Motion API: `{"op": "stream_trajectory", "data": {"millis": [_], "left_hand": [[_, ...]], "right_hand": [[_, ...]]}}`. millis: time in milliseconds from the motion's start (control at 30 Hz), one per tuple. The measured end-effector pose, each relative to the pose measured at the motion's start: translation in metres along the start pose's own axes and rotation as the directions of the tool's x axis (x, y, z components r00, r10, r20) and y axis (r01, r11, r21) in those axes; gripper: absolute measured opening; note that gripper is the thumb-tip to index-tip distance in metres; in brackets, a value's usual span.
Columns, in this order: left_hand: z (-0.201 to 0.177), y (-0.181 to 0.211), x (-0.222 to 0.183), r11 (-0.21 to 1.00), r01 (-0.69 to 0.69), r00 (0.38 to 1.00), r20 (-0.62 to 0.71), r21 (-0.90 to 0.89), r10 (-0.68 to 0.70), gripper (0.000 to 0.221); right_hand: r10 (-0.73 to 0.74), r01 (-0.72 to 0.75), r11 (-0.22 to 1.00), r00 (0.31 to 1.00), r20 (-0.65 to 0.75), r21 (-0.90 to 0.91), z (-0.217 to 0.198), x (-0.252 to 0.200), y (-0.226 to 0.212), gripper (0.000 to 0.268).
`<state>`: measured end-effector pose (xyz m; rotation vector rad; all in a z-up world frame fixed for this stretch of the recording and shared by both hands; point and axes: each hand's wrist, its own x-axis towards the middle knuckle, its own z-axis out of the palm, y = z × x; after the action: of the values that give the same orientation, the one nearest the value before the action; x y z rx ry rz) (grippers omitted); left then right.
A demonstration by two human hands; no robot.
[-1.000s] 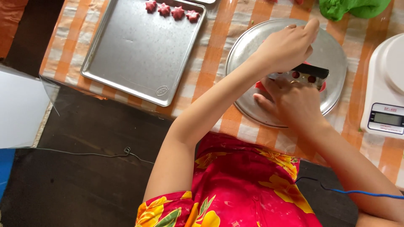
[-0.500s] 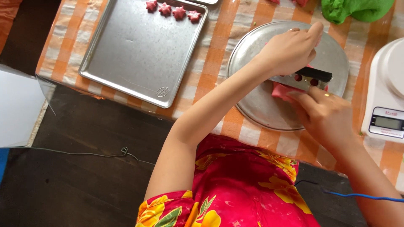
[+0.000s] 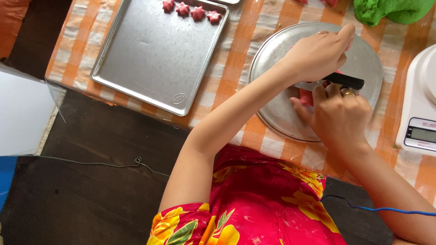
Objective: Rolling out pink dough with a rolling pin and using a star-shaped cutter to create cookies, then placing them on a baking tray.
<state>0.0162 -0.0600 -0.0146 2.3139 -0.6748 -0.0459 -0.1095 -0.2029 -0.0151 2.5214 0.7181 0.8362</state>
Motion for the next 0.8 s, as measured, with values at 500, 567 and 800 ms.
{"op": "stream_trajectory", "data": {"millis": [500,567,800], "left_hand": [[0.011,-0.005,0.005,1.0,0.0,0.999,-0.039,0.013,0.0,0.015],[0.01,-0.002,0.004,1.0,0.02,0.999,-0.024,-0.004,-0.02,0.016],[0.01,-0.004,0.004,1.0,0.003,1.0,-0.011,0.0,-0.003,0.016]], "right_hand": [[0.027,-0.035,0.971,0.999,0.04,0.237,-0.012,-0.07,0.067,0.014],[0.099,-0.137,0.879,0.989,0.106,0.456,-0.005,-0.079,0.076,0.013],[0.076,-0.11,0.919,0.992,0.104,0.378,-0.028,-0.054,0.049,0.052]]}}
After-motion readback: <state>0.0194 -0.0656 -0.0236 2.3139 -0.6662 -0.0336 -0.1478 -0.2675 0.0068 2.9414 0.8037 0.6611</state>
